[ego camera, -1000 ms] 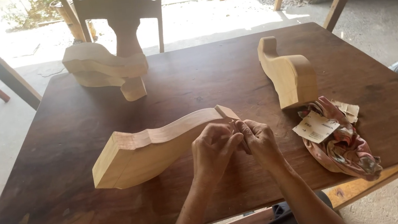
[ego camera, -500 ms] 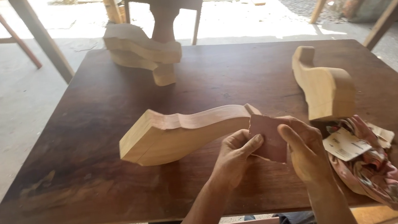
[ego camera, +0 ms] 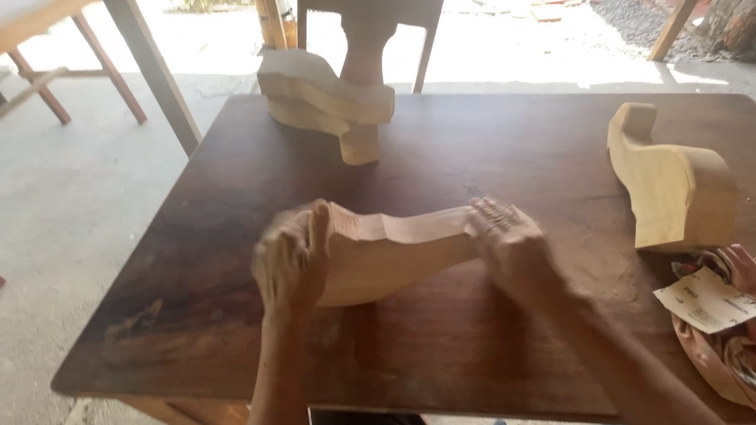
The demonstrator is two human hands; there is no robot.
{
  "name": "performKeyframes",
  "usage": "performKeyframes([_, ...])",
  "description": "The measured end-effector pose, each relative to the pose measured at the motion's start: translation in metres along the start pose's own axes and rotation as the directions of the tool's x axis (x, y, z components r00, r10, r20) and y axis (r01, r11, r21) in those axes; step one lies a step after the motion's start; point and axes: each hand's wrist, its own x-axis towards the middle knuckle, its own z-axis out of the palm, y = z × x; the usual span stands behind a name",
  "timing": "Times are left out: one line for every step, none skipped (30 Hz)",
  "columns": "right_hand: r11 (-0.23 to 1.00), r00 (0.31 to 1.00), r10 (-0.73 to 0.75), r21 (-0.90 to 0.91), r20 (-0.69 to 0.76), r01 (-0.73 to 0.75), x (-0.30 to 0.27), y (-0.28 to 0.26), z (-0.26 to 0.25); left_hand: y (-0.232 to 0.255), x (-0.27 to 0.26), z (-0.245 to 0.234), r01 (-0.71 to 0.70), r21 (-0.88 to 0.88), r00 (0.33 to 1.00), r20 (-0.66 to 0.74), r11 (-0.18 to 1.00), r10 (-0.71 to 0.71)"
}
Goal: Sanding a curved wooden furniture component using a piece of sandpaper.
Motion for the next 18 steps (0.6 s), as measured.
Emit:
performKeyframes([1.000,1.000,0.004,-0.007,-0.016,-0.005,0.009,-0.010,0.007,-0.002,0.002,0.007,-0.017,-0.005,1.000,-0.003,1.000,0.017])
performKeyframes([0.998,0.999,0.041,0.038,-0.021,-0.040,0.018,-0.019,0.014,-0.004,0.003,0.014,0.071,-0.066,0.993,0.104,0.995,-0.064])
performKeyframes([0.992,0.995,0.095,0.084,-0.017,-0.093,0.018,-0.031,0.019,-0.006,-0.001,0.022,0.165,-0.112,0.963,0.234,0.980,-0.135])
performKeyframes([0.990,0.993,0.116,0.079,-0.025,-0.114,0.038,-0.051,0.018,0.000,0.000,0.024,0.150,-0.113,0.961,0.251,0.982,-0.118])
performKeyframes([0.971,0.998,0.068,0.228,0.013,-0.069,0.052,-0.072,0.018,0.006,-0.004,0.026,0.094,-0.129,0.977,0.201,0.987,-0.066])
performKeyframes([0.927,0.999,0.016,0.374,0.037,-0.028,0.068,-0.091,0.017,0.011,-0.008,0.028,0.036,-0.145,0.988,0.151,0.989,-0.014])
performKeyframes([0.933,0.999,0.034,0.357,0.026,-0.041,0.071,-0.085,0.019,0.010,-0.003,0.039,0.018,-0.161,0.987,0.162,0.987,0.009])
performKeyframes([0.927,0.999,-0.009,0.374,0.046,-0.009,0.074,-0.080,0.022,0.008,0.003,0.049,-0.017,-0.169,0.991,0.125,0.985,0.038])
performKeyframes([0.915,0.995,-0.063,0.402,0.075,0.028,0.077,-0.077,0.027,0.003,0.006,0.056,-0.037,-0.169,0.995,0.085,0.985,0.052])
performKeyframes([0.918,0.996,-0.054,0.395,0.073,0.021,0.067,-0.056,0.028,0.001,0.013,0.059,-0.042,-0.176,0.994,0.091,0.984,0.059])
performKeyframes([0.915,0.980,-0.156,0.392,0.126,0.095,0.055,-0.038,0.031,-0.004,0.015,0.060,-0.014,-0.184,0.991,0.128,0.983,0.038])
performKeyframes([0.903,0.950,-0.256,0.394,0.177,0.170,0.042,-0.021,0.035,-0.010,0.017,0.061,0.016,-0.190,0.986,0.165,0.982,0.016])
performKeyframes([0.904,0.949,-0.251,0.397,0.188,0.161,0.033,-0.015,0.011,-0.007,0.019,0.060,0.026,-0.190,0.985,0.175,0.981,0.008])
performKeyframes([0.939,0.940,-0.247,0.297,0.234,0.172,0.024,-0.010,-0.012,-0.004,0.021,0.059,0.024,-0.220,0.980,0.199,0.975,0.021])
performKeyframes([0.962,0.930,-0.237,0.200,0.281,0.185,0.014,-0.005,-0.035,-0.003,0.021,0.057,0.026,-0.244,0.973,0.227,0.969,0.031])
performKeyframes([0.962,0.927,-0.233,0.209,0.293,0.175,0.010,-0.011,-0.039,-0.003,0.019,0.064,0.040,-0.240,0.971,0.240,0.970,0.019])
performKeyframes([0.974,0.950,-0.151,0.206,0.272,0.096,0.011,-0.016,-0.042,-0.002,0.020,0.069,0.040,-0.240,0.967,0.255,0.970,0.024])
performKeyframes([0.979,0.965,-0.068,0.205,0.251,0.015,0.012,-0.021,-0.047,0.000,0.020,0.073,0.039,-0.240,0.962,0.271,0.970,0.028])
